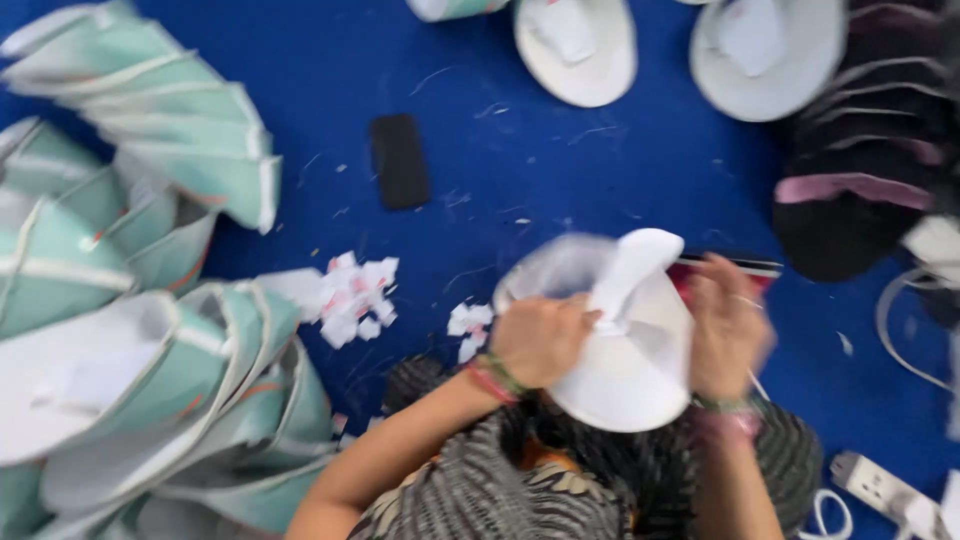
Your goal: Apply heat labels to shoe upper components using a handheld iron.
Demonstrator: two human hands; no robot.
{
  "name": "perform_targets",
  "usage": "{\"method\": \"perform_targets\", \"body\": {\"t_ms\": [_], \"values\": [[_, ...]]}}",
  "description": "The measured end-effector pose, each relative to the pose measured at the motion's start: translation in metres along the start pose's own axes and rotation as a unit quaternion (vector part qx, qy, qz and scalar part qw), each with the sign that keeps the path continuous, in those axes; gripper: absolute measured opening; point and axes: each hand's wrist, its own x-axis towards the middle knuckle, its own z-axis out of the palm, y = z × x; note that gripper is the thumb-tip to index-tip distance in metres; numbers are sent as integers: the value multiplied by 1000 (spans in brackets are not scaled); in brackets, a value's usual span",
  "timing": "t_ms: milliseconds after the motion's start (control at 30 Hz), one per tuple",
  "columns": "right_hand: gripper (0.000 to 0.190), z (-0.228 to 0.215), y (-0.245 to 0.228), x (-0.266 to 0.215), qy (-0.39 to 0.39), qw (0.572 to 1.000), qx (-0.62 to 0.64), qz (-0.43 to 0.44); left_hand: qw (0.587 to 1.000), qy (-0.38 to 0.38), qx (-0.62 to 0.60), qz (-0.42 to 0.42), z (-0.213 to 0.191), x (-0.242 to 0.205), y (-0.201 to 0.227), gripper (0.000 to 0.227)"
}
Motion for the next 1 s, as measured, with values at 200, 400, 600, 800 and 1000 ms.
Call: {"method": "perform_targets", "body": {"t_ms": [200,400,600,800,1000], "values": [[37,45,66,-74,-289,921,-186,-184,991,36,-10,-127,120,50,-92,34],[90,80,145,-104,-294,886,-241,-265,951,237,-38,-196,78,-36,-144,32],[70,100,127,-90,-258,824,-404,-303,922,1,323,-215,11,-206,-253,15],[42,104,94,-92,-225,770,-454,-388,888,-158,416,-118,9,-242,-244,19],[35,115,99,-79,-229,772,-461,-371,877,-167,444,-80,32,-252,-261,20]]}}
